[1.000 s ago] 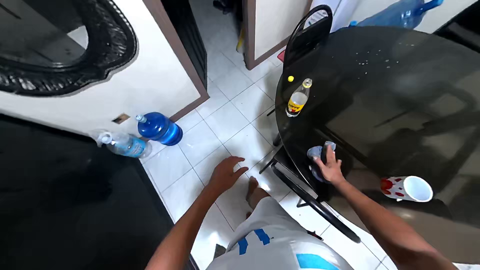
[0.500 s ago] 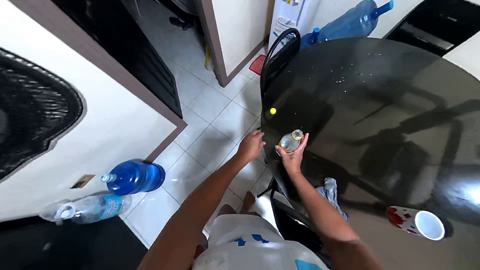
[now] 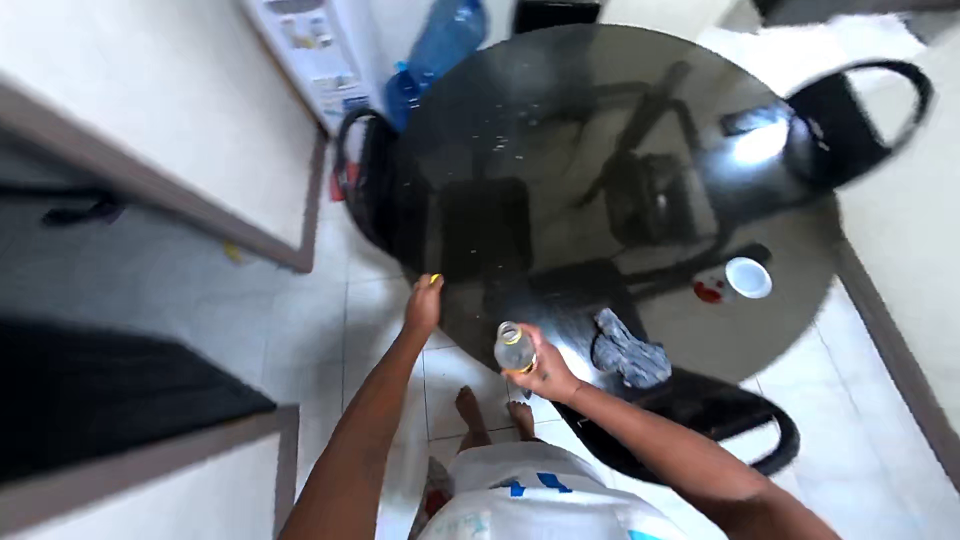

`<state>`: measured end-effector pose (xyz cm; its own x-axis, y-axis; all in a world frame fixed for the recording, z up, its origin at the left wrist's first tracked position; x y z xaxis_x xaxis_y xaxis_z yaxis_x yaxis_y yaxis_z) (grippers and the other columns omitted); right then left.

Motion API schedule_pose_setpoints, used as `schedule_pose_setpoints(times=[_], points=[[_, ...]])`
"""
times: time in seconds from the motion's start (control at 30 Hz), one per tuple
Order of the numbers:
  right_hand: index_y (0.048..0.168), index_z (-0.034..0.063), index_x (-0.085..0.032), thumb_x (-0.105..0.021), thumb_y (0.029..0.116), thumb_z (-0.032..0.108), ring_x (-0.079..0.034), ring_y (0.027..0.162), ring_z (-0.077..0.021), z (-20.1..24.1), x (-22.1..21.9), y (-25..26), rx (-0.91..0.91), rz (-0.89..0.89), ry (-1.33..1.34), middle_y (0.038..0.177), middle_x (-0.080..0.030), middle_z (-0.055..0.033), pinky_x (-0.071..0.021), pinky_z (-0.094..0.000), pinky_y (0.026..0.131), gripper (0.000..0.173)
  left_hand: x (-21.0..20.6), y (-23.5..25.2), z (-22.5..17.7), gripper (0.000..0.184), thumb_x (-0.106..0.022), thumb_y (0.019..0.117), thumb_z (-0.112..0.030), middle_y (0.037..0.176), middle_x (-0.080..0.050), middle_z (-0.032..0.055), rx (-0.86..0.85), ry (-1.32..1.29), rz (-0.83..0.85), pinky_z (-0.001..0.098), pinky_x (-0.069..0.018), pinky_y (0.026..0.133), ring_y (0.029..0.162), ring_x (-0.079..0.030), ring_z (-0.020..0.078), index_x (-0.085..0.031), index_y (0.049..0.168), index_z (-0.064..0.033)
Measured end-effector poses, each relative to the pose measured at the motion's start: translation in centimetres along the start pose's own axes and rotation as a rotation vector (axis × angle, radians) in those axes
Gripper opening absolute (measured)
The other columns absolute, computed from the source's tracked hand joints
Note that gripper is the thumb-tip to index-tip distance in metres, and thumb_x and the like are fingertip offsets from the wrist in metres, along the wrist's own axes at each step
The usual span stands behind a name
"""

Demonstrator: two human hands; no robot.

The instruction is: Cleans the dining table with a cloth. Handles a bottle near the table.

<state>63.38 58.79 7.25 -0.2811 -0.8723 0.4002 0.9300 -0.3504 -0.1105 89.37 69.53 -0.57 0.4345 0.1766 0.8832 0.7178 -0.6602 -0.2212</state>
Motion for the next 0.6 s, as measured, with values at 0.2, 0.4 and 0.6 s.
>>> schedule_pose_setpoints(times=[0.2,0.4,0.6], points=[[0.149,-0.0005,-0.043,-0.09,0.0745,0.023,-0.06,0.129,-0.0251,0.6,-0.2,-4.2,-0.101,-0.028,0.077,0.139,-0.06,-0.0194,-0.048,-0.0424,0.112,0.091,1.4,1.7,0.5,0.038,-0.063,0.1021,-0.021,0.133,-0.059,0.0299,-0.215,0.047,0.089,0.0553,-0.0454,0.11,0.127,-0.057,0.0443,-0.063,0.13,0.0053],[0.151,0.0082,-0.045,-0.084,0.0816,0.033,-0.065,0.121,-0.0238,-0.2,2.4,-9.8,-0.327,-0.164,-0.016,0.134,-0.065,-0.0146,-0.0532,-0.049,0.105,0.083,4.6,-3.0,-6.9,0.042,-0.064,0.1023,-0.023,0.128,-0.064,0.0226,-0.207,-0.492,0.215,0.0433,-0.055,0.098,0.109,-0.067,0.0273,-0.059,0.135,0.0026],[0.145,0.0018,-0.049,-0.087,0.0737,0.034,-0.062,0.121,-0.0362,2.1,5.4,-11.8,-0.336,-0.436,-0.298,0.131,-0.063,-0.0209,-0.0505,-0.0568,0.103,0.087,9.1,-12.9,-22.1,0.03,-0.065,0.0997,-0.011,0.122,-0.064,0.0126,-0.627,-0.849,0.418,0.031,-0.0608,0.089,0.103,-0.068,0.0148,-0.065,0.127,0.002]])
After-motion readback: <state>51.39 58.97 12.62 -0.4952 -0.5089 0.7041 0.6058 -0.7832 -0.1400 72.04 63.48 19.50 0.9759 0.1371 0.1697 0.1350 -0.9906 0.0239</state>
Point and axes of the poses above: each hand's wrist, its own y-axis towards the middle knuckle, its own x-axis out of the back of the hand, z = x × y, the point moved 8 cm from there along y, towards the middle knuckle
